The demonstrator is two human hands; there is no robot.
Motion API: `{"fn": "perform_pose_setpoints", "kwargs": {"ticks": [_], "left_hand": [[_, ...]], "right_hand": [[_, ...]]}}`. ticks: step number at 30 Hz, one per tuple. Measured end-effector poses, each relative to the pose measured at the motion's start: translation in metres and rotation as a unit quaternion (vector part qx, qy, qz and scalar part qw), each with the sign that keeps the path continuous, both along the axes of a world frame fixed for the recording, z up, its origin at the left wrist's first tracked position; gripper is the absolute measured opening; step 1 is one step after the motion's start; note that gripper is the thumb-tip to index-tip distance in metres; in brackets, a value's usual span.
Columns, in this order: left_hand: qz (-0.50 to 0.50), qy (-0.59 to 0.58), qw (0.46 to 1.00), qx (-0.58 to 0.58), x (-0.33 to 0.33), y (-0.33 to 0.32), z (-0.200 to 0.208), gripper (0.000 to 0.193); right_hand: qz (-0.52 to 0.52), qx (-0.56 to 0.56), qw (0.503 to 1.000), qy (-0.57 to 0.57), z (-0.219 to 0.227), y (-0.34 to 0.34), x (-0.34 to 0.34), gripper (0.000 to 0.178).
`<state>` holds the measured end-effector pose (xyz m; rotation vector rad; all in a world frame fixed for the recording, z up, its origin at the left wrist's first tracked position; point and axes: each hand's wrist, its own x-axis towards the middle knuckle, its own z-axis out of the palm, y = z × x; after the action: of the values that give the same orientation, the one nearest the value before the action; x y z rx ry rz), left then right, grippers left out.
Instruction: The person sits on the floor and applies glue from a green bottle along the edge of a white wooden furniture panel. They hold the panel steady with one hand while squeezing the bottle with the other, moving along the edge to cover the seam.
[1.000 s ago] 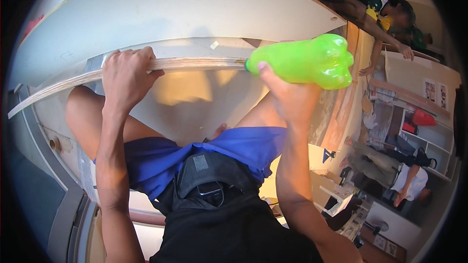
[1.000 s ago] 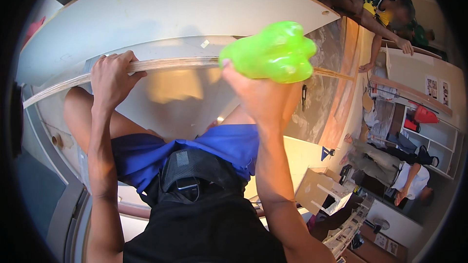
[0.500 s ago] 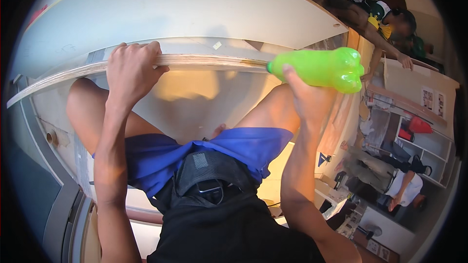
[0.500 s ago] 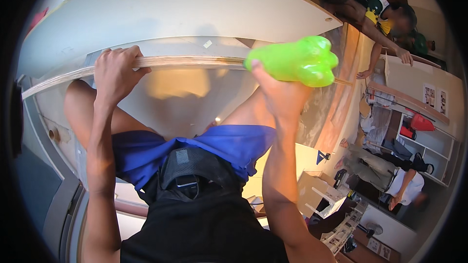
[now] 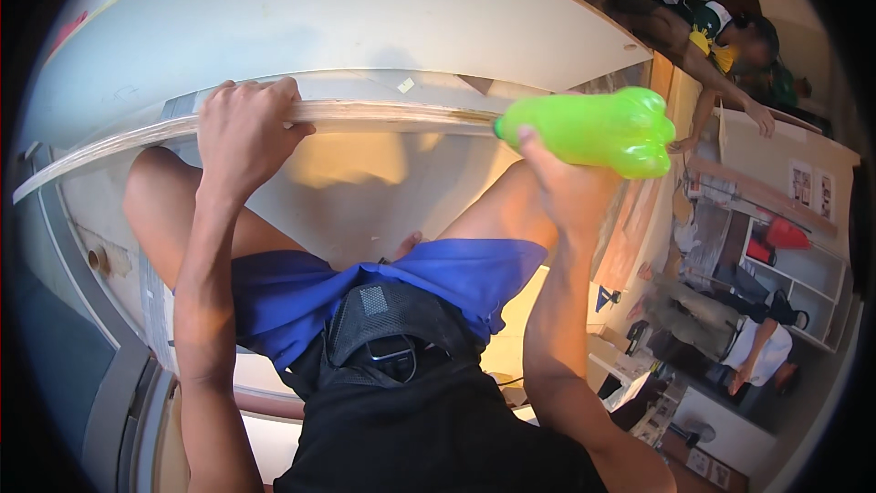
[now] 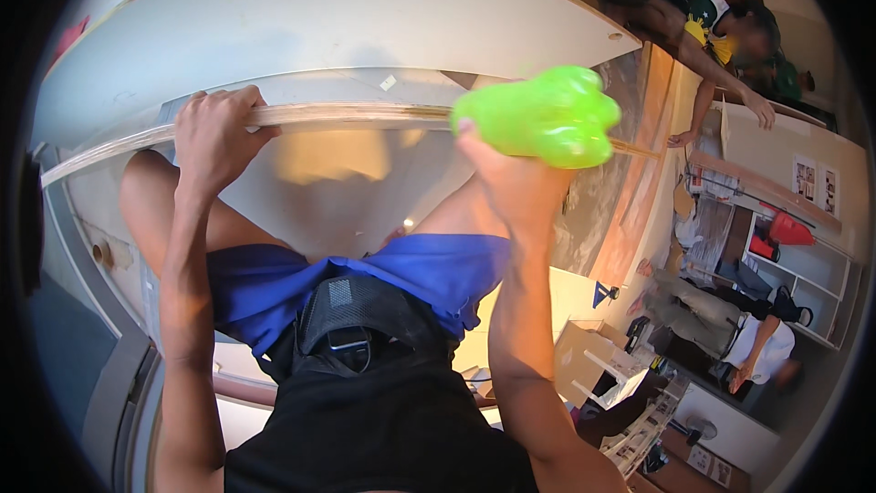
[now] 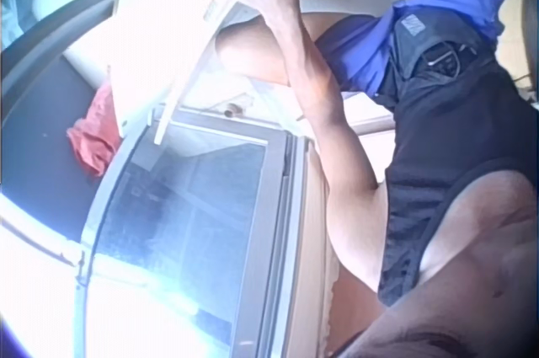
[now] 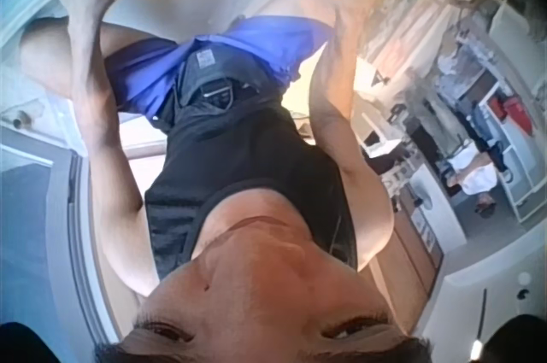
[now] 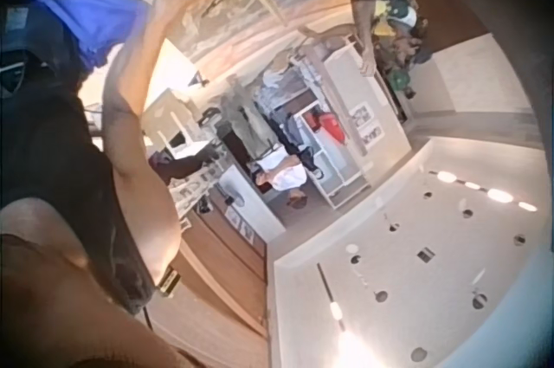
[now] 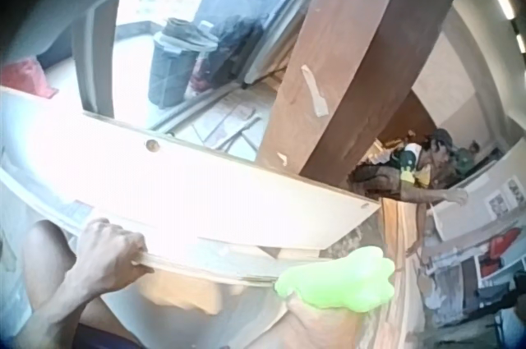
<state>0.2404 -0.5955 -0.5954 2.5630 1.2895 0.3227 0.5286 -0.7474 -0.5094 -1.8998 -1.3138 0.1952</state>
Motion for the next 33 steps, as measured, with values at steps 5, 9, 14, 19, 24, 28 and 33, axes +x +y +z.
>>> {"fn": "perform_pose_setpoints", "kwargs": {"ticks": [5, 9, 14, 19, 24, 28, 33], "left_hand": [[-0.001, 0.01, 1.0, -0.005, 0.001, 0.002, -0.002, 0.033], [0.0, 0.001, 1.0, -0.005, 0.001, 0.001, -0.001, 0.033], [-0.004, -0.001, 1.0, -0.001, -0.001, -0.001, -0.005, 0.032], [0.001, -0.005, 1.0, -0.009, 0.0, 0.0, -0.003, 0.032], [-0.003, -0.007, 1.0, -0.012, -0.001, 0.002, -0.003, 0.033], [0.0, 0.004, 1.0, -0.011, 0.001, 0.003, -0.007, 0.033], [0.013, 0.028, 0.999, -0.024, 0.003, 0.006, -0.001, 0.033]], "right_hand": [[0.027, -0.004, 0.999, 0.024, 0.001, 0.003, 0.001, 0.037], [0.019, -0.022, 0.999, -0.043, 0.002, 0.015, -0.024, 0.034], [-0.007, -0.046, 0.995, 0.089, 0.003, 0.0, 0.011, 0.032], [0.082, -0.038, 0.996, -0.013, 0.009, 0.032, -0.051, 0.033], [0.051, -0.033, 0.998, -0.001, 0.003, 0.018, -0.015, 0.036], [0.052, -0.04, 0.997, 0.044, -0.003, 0.015, -0.004, 0.038], [0.118, -0.026, 0.992, -0.041, 0.008, 0.037, -0.045, 0.036]]}}
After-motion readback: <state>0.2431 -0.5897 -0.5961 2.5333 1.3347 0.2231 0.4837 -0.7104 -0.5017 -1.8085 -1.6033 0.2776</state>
